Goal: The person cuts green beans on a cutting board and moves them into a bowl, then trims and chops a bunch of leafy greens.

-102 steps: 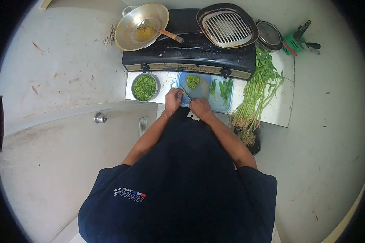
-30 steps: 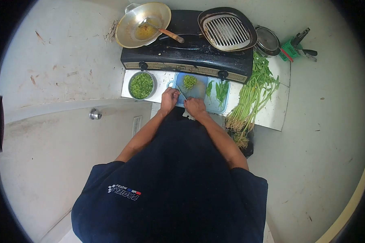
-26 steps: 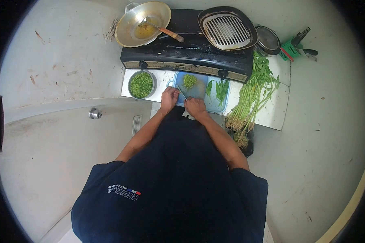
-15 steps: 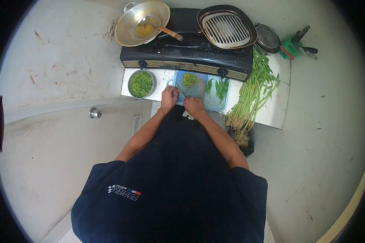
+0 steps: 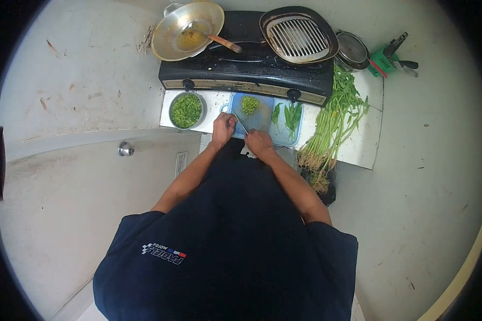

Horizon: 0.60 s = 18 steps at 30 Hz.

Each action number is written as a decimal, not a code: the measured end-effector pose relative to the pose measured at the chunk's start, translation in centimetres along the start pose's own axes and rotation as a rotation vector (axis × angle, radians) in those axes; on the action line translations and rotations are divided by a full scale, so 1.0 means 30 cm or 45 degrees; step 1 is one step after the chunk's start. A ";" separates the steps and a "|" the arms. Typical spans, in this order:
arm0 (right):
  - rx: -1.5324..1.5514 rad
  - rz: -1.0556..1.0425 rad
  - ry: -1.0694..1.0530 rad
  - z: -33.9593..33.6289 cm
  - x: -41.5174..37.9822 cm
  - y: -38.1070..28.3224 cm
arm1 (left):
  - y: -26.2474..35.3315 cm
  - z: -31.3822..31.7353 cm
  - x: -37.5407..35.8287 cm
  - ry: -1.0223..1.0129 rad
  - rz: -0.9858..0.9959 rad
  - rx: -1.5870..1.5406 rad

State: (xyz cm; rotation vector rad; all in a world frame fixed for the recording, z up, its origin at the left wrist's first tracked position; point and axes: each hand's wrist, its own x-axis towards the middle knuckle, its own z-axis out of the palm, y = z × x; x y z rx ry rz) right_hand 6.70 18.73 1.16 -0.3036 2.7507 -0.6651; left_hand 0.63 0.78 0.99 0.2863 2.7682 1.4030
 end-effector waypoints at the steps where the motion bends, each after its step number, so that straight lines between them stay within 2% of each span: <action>1: -0.019 -0.014 0.000 -0.004 0.003 -0.001 | -0.010 0.006 0.000 0.010 0.005 0.002; 8: -0.024 -0.029 0.001 0.004 0.092 -0.031 | -0.036 0.022 0.000 0.020 0.012 -0.007; 18: -0.032 0.070 -0.122 -0.035 0.021 -0.038 | -0.021 -0.002 -0.001 0.010 0.047 -0.014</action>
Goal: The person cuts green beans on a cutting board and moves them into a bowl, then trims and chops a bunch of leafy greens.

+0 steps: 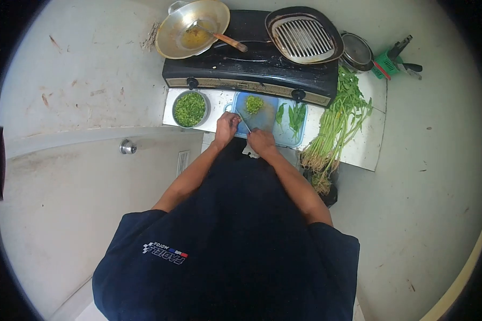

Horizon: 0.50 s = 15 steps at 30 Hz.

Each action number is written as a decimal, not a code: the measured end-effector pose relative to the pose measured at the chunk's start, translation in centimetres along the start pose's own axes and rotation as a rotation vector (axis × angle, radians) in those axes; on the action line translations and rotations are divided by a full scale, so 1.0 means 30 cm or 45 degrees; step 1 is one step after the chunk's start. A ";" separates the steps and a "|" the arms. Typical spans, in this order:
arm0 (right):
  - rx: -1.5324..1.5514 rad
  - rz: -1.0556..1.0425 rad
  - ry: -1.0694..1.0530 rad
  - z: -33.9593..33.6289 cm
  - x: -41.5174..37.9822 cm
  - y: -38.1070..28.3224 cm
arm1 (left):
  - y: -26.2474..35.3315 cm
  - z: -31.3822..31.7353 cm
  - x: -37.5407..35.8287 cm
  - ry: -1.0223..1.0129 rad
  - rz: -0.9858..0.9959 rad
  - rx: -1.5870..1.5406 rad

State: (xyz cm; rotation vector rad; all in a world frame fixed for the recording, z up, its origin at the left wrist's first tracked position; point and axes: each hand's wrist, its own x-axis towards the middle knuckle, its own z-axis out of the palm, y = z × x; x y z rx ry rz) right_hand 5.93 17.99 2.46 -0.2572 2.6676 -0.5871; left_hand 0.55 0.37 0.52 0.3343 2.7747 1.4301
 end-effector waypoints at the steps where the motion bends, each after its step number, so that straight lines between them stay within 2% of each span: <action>1: -0.009 -0.008 0.001 0.003 0.006 0.001 | 0.011 -0.009 0.001 -0.017 -0.007 0.005; 8: -0.036 -0.043 0.095 0.022 0.083 -0.004 | -0.025 0.010 -0.003 -0.035 0.026 0.018; 15: -0.066 -0.027 0.054 0.012 0.039 0.030 | -0.032 0.008 -0.007 -0.059 0.024 0.036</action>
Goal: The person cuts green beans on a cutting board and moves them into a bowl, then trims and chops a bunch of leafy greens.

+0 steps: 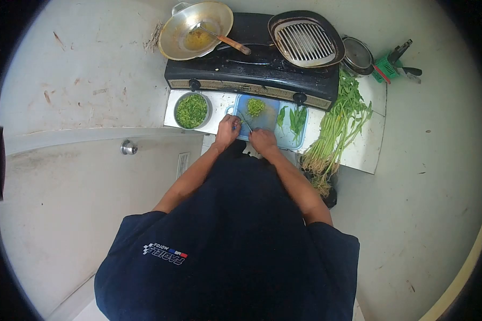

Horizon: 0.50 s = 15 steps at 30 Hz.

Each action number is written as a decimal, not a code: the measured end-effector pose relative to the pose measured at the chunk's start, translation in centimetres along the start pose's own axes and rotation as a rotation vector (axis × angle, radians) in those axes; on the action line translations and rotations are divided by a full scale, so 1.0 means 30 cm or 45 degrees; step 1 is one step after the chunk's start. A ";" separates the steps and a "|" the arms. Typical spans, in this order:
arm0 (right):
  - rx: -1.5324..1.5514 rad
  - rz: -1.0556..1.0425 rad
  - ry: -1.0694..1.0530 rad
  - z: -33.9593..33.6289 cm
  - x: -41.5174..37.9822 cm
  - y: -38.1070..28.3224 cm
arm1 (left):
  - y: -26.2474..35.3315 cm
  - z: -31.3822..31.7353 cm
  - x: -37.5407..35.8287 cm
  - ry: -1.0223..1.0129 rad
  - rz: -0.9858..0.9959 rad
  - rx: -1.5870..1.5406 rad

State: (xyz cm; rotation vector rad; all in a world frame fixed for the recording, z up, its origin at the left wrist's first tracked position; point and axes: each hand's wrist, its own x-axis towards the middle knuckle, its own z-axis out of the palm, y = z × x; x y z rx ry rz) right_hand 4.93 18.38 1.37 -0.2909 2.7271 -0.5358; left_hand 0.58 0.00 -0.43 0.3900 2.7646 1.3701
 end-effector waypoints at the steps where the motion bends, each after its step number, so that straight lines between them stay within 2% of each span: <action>1: 0.008 0.010 0.007 0.000 -0.006 0.005 | 0.009 -0.005 -0.001 -0.005 -0.014 0.007; 15: 0.053 0.004 -0.008 -0.020 -0.008 -0.039 | 0.022 -0.028 0.008 -0.032 0.009 0.073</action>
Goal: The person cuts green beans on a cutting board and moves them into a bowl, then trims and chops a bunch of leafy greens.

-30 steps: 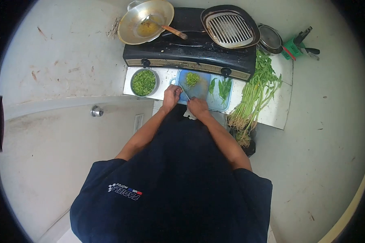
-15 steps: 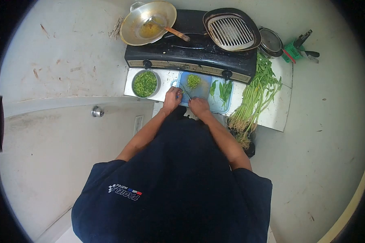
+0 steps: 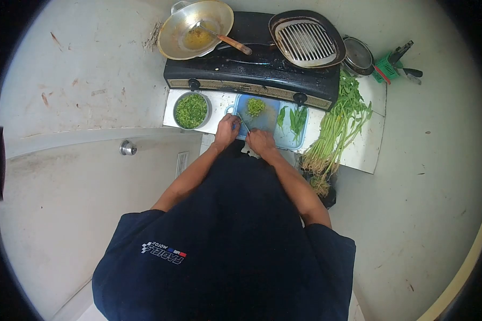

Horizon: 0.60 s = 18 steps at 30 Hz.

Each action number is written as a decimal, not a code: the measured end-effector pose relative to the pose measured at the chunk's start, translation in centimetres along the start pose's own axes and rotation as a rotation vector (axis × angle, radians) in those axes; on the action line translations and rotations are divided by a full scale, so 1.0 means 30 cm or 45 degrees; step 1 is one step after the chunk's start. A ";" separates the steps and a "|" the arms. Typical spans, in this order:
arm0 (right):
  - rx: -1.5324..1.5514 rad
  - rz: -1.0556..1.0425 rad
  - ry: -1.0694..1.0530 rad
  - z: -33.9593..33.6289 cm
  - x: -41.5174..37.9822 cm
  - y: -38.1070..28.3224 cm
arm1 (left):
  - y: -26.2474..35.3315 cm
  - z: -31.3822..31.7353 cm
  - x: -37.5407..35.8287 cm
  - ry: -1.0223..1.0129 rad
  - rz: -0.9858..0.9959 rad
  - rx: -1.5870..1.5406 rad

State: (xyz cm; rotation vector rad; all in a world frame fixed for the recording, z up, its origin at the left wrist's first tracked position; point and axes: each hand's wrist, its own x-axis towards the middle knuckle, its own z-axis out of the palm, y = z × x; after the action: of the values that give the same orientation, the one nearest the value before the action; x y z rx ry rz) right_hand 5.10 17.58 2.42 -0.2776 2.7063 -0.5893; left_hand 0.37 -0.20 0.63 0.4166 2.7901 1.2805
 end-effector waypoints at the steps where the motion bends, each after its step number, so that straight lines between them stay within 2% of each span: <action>1: 0.007 -0.006 -0.010 -0.005 -0.001 0.000 | -0.003 0.000 0.000 -0.004 0.000 -0.007; 18: -0.041 0.025 0.019 0.039 0.071 -0.011 | -0.029 0.012 0.001 0.026 -0.012 -0.090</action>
State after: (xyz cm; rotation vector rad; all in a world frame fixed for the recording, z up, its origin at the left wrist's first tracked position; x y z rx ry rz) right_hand 3.62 16.29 0.93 -0.2560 2.7316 -0.5449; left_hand 0.21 -0.46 -0.25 0.3880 2.7503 1.3840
